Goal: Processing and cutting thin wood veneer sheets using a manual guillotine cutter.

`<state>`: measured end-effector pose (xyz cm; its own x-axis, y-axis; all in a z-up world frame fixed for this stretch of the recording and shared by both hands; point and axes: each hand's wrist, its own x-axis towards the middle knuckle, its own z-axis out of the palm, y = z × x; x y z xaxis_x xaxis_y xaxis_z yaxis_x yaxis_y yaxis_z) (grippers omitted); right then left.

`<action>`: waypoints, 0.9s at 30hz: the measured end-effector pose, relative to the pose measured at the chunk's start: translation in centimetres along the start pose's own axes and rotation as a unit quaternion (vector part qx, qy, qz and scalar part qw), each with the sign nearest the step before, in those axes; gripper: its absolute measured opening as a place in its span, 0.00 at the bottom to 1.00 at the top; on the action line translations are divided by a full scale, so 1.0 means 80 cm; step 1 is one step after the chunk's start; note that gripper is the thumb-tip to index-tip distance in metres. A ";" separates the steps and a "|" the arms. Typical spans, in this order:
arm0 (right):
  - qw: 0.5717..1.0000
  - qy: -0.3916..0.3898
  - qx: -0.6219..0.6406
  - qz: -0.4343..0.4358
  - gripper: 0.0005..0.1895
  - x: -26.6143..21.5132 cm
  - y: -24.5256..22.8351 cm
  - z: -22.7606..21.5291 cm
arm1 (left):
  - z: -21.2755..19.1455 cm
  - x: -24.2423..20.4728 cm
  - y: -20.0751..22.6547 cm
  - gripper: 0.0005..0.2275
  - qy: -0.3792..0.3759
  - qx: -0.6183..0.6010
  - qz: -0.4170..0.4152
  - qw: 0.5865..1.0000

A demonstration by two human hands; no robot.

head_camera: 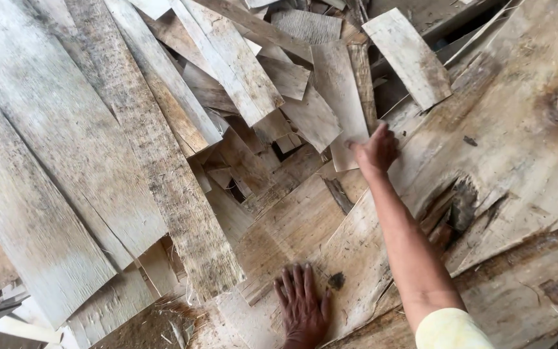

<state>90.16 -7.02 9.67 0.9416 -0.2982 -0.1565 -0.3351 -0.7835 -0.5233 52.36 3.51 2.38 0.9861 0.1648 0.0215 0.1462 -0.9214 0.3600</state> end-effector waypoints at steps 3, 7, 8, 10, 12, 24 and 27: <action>0.999 0.031 0.036 -0.023 0.48 0.036 0.027 0.018 | -0.004 0.003 0.001 0.34 -0.055 -0.009 -0.022 0.998; 0.922 -0.122 0.366 0.034 0.27 0.046 0.068 0.025 | 0.008 0.002 -0.001 0.35 -0.160 -0.032 -0.088 0.983; 0.938 -0.072 0.339 0.028 0.24 0.035 0.063 0.008 | 0.020 -0.004 -0.008 0.35 -0.061 0.010 -0.032 0.998; 0.949 -0.029 0.312 0.019 0.22 0.014 0.051 -0.025 | 0.035 -0.010 -0.017 0.35 0.039 0.059 0.016 0.997; 0.935 0.081 0.344 0.044 0.30 -0.003 0.041 -0.058 | 0.038 -0.012 -0.018 0.36 0.012 0.047 0.024 0.999; 0.978 0.043 -0.001 -0.203 0.38 0.126 -0.040 0.001 | 0.035 -0.014 -0.014 0.34 -0.018 0.038 0.007 0.999; 0.991 0.035 -0.087 -0.098 0.32 0.114 0.041 -0.018 | 0.013 -0.004 -0.008 0.34 -0.072 0.015 -0.016 0.997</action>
<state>97.58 -13.05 7.73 0.9865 -0.1640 -0.0041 -0.1530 -0.9105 -0.3842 52.01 3.65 1.20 0.9817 0.1438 -0.1251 0.1779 -0.9268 0.3308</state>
